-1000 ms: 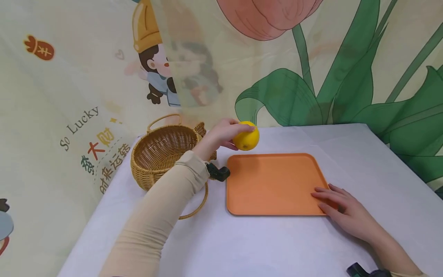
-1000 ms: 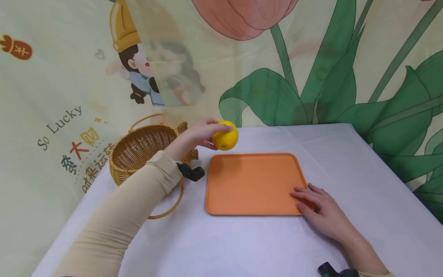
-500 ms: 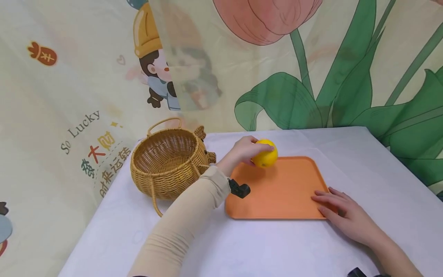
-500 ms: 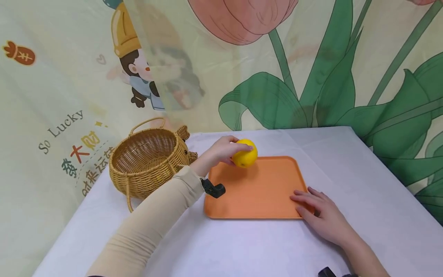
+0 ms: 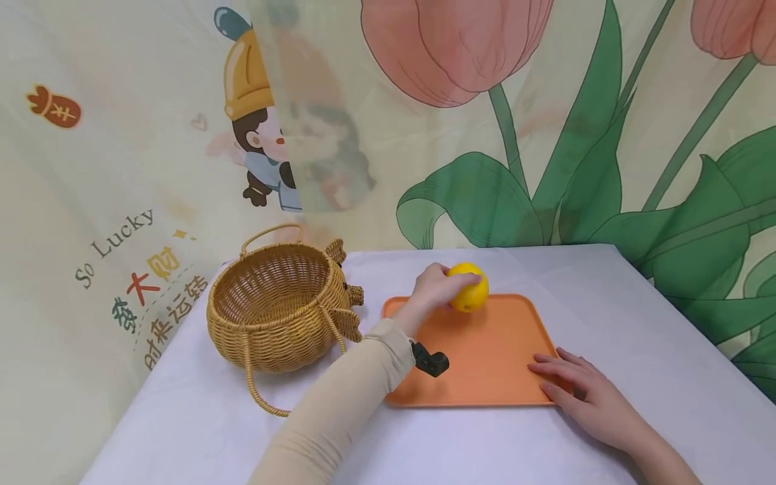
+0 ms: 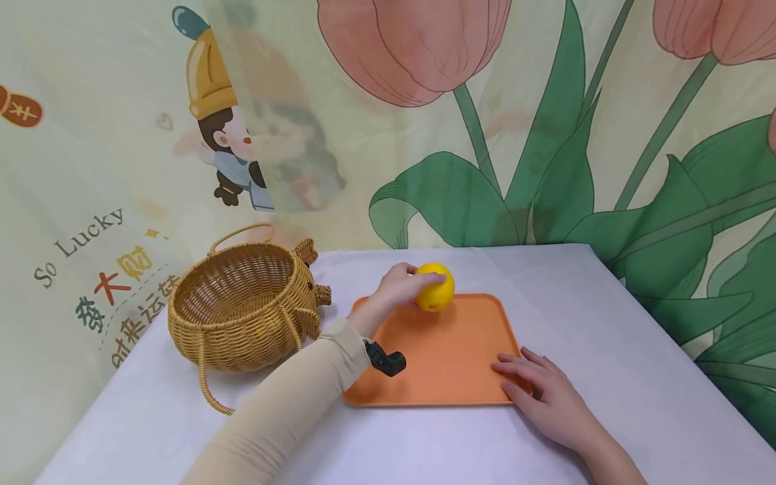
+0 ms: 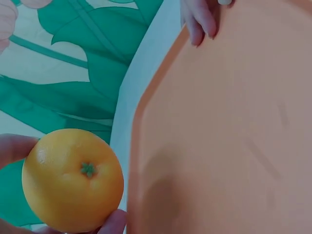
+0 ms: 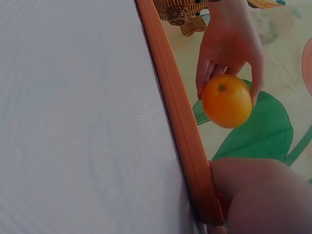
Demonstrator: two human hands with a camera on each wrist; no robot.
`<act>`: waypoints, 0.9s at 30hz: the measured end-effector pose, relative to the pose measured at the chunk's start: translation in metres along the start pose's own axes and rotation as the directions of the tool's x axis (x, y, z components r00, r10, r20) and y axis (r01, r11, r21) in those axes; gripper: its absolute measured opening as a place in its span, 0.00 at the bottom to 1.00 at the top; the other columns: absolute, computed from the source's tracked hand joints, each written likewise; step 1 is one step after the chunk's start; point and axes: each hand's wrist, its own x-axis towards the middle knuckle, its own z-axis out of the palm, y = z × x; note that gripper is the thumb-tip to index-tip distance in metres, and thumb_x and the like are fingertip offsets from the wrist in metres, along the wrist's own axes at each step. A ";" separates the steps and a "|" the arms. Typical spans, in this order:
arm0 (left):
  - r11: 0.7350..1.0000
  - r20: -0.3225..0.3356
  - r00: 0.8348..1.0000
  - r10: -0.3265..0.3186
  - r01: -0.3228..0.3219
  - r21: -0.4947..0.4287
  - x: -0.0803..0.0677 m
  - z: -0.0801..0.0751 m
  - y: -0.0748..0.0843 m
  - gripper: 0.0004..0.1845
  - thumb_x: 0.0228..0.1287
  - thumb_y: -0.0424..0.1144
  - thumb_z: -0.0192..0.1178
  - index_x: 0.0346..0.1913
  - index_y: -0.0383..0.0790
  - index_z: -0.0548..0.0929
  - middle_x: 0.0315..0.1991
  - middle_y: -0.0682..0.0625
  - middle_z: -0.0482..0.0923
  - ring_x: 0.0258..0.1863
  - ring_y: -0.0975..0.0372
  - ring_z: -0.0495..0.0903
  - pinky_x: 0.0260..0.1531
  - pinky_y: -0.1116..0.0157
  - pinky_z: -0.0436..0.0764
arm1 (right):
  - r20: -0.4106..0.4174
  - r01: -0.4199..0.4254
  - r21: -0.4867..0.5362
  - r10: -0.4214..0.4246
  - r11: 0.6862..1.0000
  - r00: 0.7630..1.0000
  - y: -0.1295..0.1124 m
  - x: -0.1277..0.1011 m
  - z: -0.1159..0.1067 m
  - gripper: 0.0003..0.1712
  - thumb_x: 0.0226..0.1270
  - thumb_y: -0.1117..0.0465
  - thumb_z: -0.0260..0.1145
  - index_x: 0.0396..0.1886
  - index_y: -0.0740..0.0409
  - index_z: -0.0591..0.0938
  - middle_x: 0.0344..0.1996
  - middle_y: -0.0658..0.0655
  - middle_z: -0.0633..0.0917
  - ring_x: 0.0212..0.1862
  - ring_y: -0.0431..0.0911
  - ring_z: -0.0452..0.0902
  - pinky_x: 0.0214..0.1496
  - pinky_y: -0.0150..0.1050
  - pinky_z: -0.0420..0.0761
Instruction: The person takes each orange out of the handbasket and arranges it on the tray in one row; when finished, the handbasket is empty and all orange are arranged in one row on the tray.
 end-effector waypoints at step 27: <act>0.998 0.068 0.996 -0.055 0.057 -0.028 0.018 0.038 -0.006 0.28 0.43 0.56 0.70 0.38 0.37 0.76 0.33 0.48 0.75 0.29 0.58 0.77 0.28 0.59 0.82 | -0.016 -0.022 -0.032 0.021 0.999 1.000 -0.001 -0.001 0.002 0.17 0.63 0.48 0.63 0.52 0.33 0.79 0.59 0.44 0.73 0.67 0.56 0.53 0.57 0.66 0.55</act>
